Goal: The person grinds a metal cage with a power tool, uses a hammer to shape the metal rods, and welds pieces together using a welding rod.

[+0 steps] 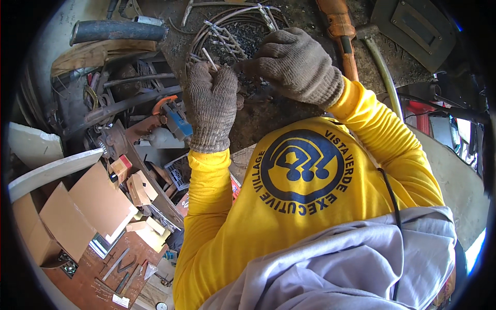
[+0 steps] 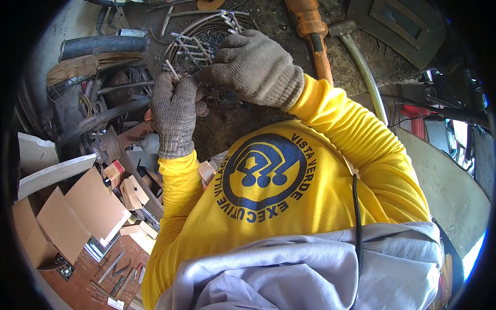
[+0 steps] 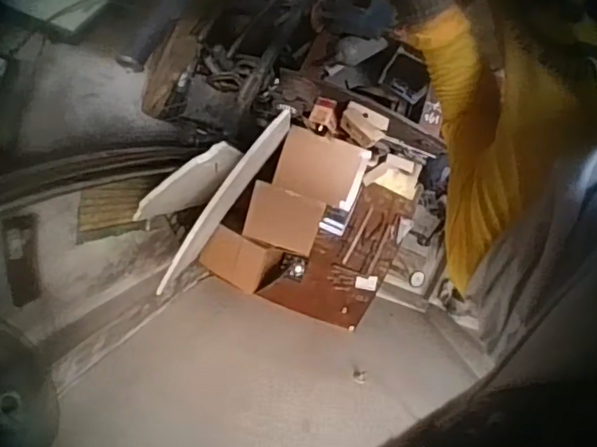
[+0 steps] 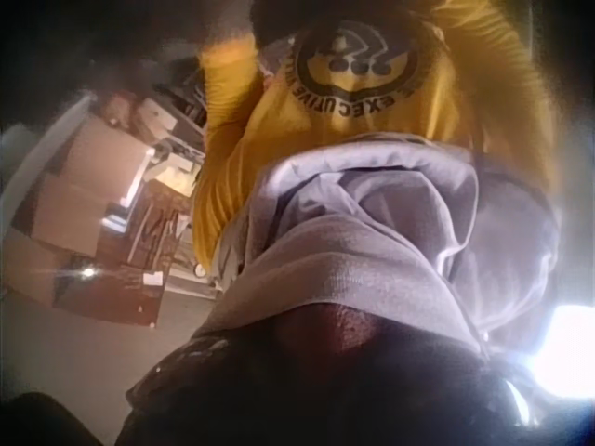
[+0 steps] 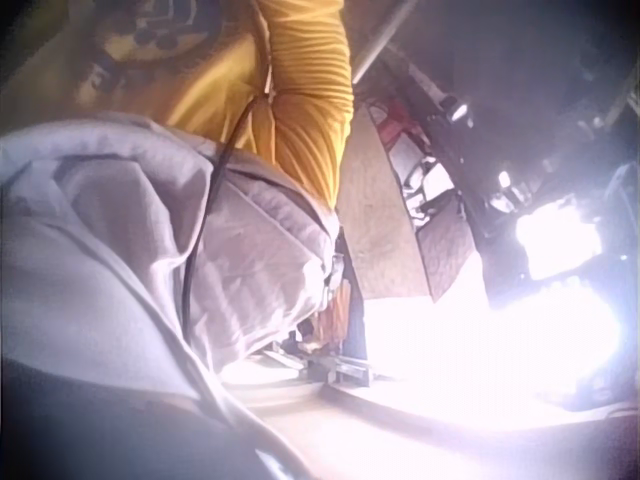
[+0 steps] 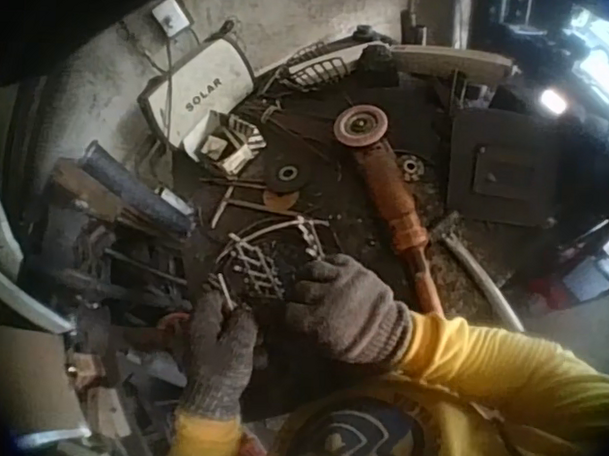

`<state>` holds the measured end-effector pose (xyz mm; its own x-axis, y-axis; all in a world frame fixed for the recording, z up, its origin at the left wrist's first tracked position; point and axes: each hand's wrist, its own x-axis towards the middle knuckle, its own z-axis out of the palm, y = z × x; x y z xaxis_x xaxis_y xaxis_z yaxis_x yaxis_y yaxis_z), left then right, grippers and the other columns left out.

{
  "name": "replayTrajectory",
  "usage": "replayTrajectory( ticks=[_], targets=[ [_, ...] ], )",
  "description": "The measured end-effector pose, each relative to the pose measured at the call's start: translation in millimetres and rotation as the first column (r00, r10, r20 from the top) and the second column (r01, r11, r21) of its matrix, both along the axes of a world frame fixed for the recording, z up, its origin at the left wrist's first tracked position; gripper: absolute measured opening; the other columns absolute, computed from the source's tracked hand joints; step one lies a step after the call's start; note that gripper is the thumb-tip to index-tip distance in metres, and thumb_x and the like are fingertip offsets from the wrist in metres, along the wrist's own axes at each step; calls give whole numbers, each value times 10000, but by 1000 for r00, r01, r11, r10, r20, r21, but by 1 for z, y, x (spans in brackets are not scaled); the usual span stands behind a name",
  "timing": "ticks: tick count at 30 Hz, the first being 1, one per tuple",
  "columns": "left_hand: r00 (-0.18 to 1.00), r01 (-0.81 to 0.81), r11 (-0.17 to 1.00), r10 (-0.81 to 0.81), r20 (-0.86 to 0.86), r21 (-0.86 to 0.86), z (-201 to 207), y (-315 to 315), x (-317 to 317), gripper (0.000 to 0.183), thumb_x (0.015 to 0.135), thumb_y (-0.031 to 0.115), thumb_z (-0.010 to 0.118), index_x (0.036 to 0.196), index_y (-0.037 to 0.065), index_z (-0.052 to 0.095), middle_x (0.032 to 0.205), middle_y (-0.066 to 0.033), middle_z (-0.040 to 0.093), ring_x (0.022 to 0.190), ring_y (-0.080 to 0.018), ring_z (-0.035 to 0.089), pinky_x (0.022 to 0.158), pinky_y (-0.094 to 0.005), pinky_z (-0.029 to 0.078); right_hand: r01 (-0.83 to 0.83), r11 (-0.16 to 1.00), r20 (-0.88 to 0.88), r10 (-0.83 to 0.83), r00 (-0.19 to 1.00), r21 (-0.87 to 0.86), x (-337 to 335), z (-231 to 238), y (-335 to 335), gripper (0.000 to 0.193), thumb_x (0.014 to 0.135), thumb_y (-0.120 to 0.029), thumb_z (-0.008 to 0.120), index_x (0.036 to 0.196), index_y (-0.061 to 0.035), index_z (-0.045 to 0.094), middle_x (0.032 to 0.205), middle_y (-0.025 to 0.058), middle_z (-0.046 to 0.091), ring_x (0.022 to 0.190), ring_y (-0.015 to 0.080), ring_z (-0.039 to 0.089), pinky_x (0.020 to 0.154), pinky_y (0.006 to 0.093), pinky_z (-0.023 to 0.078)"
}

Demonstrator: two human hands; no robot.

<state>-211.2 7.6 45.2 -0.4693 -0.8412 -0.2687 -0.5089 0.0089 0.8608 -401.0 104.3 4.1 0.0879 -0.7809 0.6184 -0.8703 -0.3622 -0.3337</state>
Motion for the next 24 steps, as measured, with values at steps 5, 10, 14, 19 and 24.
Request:
replayTrajectory(
  ticks=[5, 10, 14, 19, 24],
  targets=[
    [1000, -6, 999, 6, -11, 36, 0, -1, 0, 123, 977, 143, 630, 1006, 64, 541, 766, -41, 617, 580, -106, 598, 483, -258, 494, -7, 1000, -47, 8, 999, 25, 0, 4, -4, 376, 726, -198, 736, 1101, -198, 754, 933, -35, 689, 1029, 195, 643, 874, 386, 523],
    [994, 96, 968, -80, 79, -232, -18, -9, 8, 139, 976, 165, 637, 1027, 66, 554, 781, -31, 615, 568, -102, 580, 502, -253, 514, -24, 998, -120, 30, 992, 51, -4, 14, -3, 349, 714, -192, 746, 1063, -187, 764, 960, -16, 707, 1001, 204, 659, 884, 391, 524],
    [989, -74, 991, 88, -120, 109, 13, 7, -2, 160, 955, 160, 674, 1014, 61, 564, 796, -39, 622, 591, -101, 591, 505, -252, 512, 36, 995, -59, -41, 997, -94, -24, 21, 22, 285, 771, -174, 712, 1052, -196, 754, 939, -16, 707, 971, 213, 673, 859, 391, 540],
    [945, -72, 988, 112, -307, 138, 4, 20, 21, 188, 938, 124, 714, 1009, 49, 556, 797, -46, 614, 635, -106, 615, 528, -255, 523, 164, 979, 110, -151, 982, -119, -29, 5, 50, 313, 727, -122, 802, 1033, -168, 754, 903, 19, 707, 884, 254, 686, 761, 374, 565],
    [964, -13, 986, 55, -259, 164, -15, 25, 19, 184, 938, 112, 695, 1043, 25, 571, 805, -81, 656, 660, -126, 652, 539, -281, 583, 147, 988, 214, -155, 964, 53, -2, -17, 67, 270, 766, -117, 788, 1031, -131, 740, 896, 43, 707, 879, 262, 685, 765, 390, 552]
  ],
)
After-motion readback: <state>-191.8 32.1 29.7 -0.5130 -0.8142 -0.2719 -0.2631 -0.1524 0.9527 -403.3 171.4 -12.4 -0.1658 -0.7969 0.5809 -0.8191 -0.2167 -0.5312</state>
